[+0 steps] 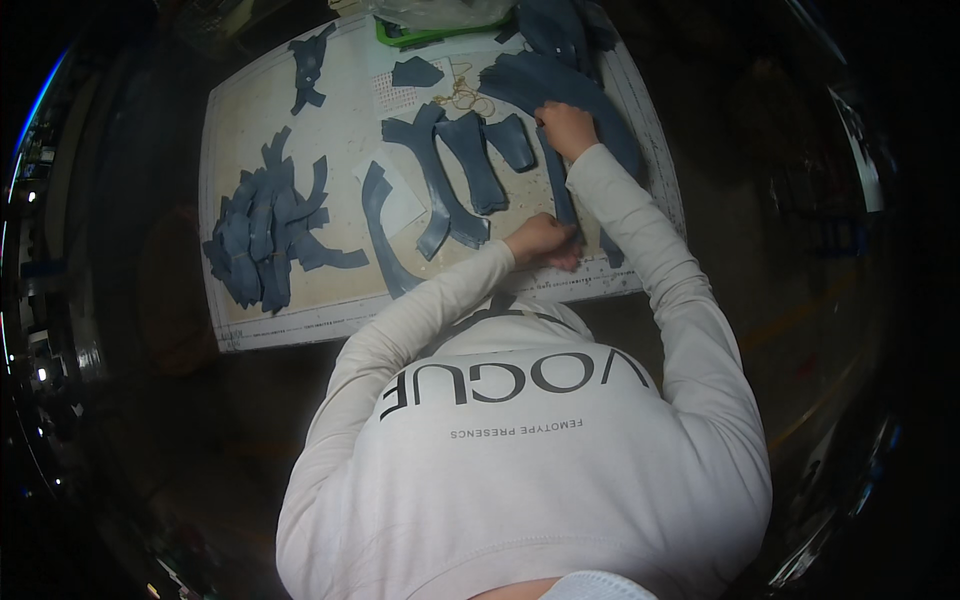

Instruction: The person repeatedly picks up small dark gray fabric pieces from a table, folds or aligns them by hand, and places them into a growing stack. The person handles the pieces one at a time, occasionally adjusting the stack. No tools are used.

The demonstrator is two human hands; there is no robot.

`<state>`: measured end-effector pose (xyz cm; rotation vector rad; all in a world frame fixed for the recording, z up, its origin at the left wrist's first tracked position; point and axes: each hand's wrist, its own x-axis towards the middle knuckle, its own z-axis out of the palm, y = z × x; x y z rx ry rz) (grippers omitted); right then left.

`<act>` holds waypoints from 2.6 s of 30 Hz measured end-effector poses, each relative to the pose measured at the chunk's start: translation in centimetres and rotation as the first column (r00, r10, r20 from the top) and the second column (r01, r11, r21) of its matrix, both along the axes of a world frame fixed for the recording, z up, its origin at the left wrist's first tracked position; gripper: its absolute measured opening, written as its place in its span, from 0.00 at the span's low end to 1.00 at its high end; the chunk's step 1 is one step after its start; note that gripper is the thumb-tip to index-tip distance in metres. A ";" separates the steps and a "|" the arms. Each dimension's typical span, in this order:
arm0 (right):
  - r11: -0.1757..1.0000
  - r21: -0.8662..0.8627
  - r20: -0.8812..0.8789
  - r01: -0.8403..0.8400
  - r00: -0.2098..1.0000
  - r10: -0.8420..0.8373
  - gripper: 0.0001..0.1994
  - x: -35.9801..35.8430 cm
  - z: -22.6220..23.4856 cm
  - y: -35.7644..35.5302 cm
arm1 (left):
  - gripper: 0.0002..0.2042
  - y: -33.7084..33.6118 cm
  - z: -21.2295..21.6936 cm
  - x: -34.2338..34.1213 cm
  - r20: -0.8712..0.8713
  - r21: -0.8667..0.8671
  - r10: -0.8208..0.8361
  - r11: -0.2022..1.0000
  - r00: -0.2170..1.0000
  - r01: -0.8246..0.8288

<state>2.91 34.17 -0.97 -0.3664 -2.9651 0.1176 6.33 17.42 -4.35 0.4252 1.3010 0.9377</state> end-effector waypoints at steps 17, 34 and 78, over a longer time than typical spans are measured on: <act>0.996 -0.083 0.036 -0.027 0.999 0.030 0.12 0.3 -0.8 -0.1 | 0.19 -3.1 1.4 -1.7 -0.876 0.180 0.074 0.967 0.476 0.181; 0.929 -0.150 0.235 0.339 0.925 -0.299 0.33 9.6 -1.6 -8.4 | 0.11 -25.2 1.9 -11.1 -0.871 0.132 0.425 0.685 0.246 -0.716; -0.141 -0.976 0.147 0.169 0.977 0.154 0.11 -1.6 -5.4 -26.5 | 0.21 -21.6 -0.5 -23.6 -0.872 0.178 0.422 0.745 0.248 -0.643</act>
